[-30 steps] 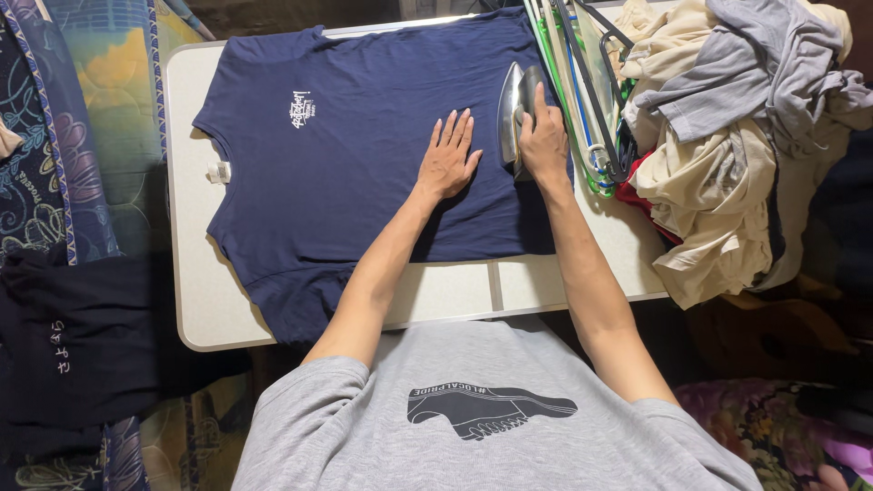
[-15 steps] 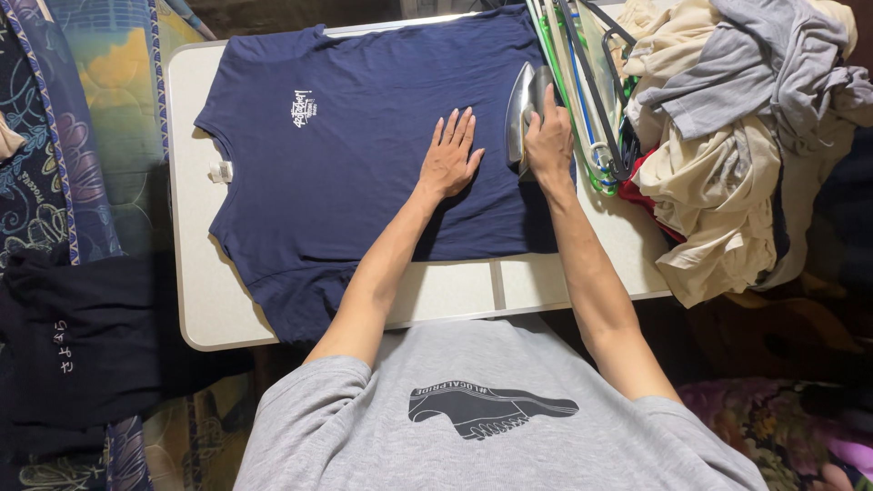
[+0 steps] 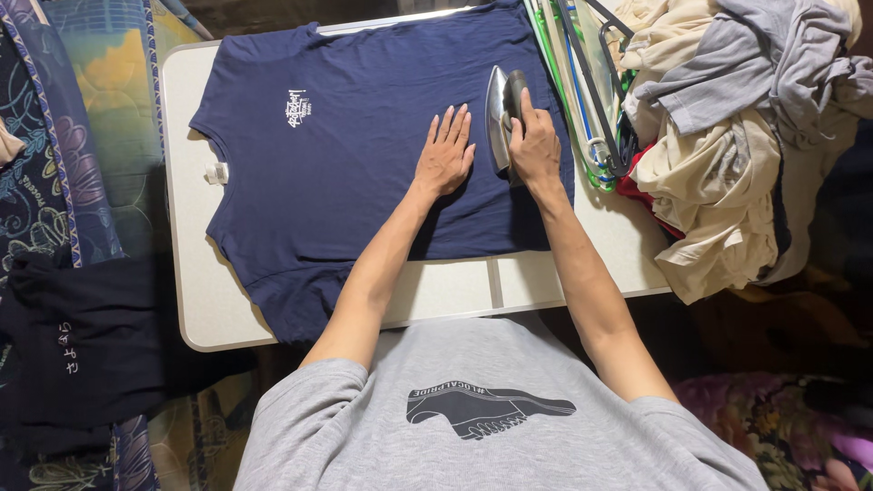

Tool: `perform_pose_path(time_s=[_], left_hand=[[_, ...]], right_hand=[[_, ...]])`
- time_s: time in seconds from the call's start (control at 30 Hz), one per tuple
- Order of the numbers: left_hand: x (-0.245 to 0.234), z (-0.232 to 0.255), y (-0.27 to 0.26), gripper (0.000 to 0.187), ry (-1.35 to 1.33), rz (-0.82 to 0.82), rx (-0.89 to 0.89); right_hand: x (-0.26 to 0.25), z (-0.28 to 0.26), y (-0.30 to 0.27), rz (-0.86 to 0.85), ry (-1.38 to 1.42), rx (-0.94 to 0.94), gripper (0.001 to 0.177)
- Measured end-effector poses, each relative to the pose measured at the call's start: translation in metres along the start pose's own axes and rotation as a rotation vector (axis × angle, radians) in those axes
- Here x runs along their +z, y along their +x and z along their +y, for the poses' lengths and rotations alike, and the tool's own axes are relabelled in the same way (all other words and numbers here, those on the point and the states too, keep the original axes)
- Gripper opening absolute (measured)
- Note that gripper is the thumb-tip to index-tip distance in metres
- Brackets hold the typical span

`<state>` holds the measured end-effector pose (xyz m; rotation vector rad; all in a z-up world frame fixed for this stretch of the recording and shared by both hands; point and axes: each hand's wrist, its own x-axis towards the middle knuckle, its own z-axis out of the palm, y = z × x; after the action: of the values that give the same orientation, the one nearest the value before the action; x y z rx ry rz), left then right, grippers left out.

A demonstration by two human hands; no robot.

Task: The person irons a dark blue t-shirt laid flat on a white table. They use a handheld iron to smooth the fabric, moving it back and forth across the shirt's surface while occasionally adjusting the shirt with their other hand.

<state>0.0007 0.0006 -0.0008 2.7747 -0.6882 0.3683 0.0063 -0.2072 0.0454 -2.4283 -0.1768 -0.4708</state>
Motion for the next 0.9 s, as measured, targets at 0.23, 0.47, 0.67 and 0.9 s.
perform_pose_path(time_s=[0.23,0.47,0.67,0.9], left_hand=[[-0.001,0.000,0.003,0.062,-0.028,-0.026,-0.014],[-0.002,0.001,0.003,0.062,-0.026,-0.020,-0.021],[-0.004,0.001,0.006,0.062,-0.005,0.013,0.004],[-0.001,0.000,0.001,0.063,-0.006,0.017,0.005]], right_hand=[[0.006,0.009,0.001,0.056,-0.051,0.056,0.056],[0.003,0.006,0.004,0.057,-0.046,0.066,0.056],[0.001,-0.011,-0.006,0.077,0.023,-0.041,0.054],[0.000,-0.003,-0.003,0.029,-0.016,-0.007,0.053]])
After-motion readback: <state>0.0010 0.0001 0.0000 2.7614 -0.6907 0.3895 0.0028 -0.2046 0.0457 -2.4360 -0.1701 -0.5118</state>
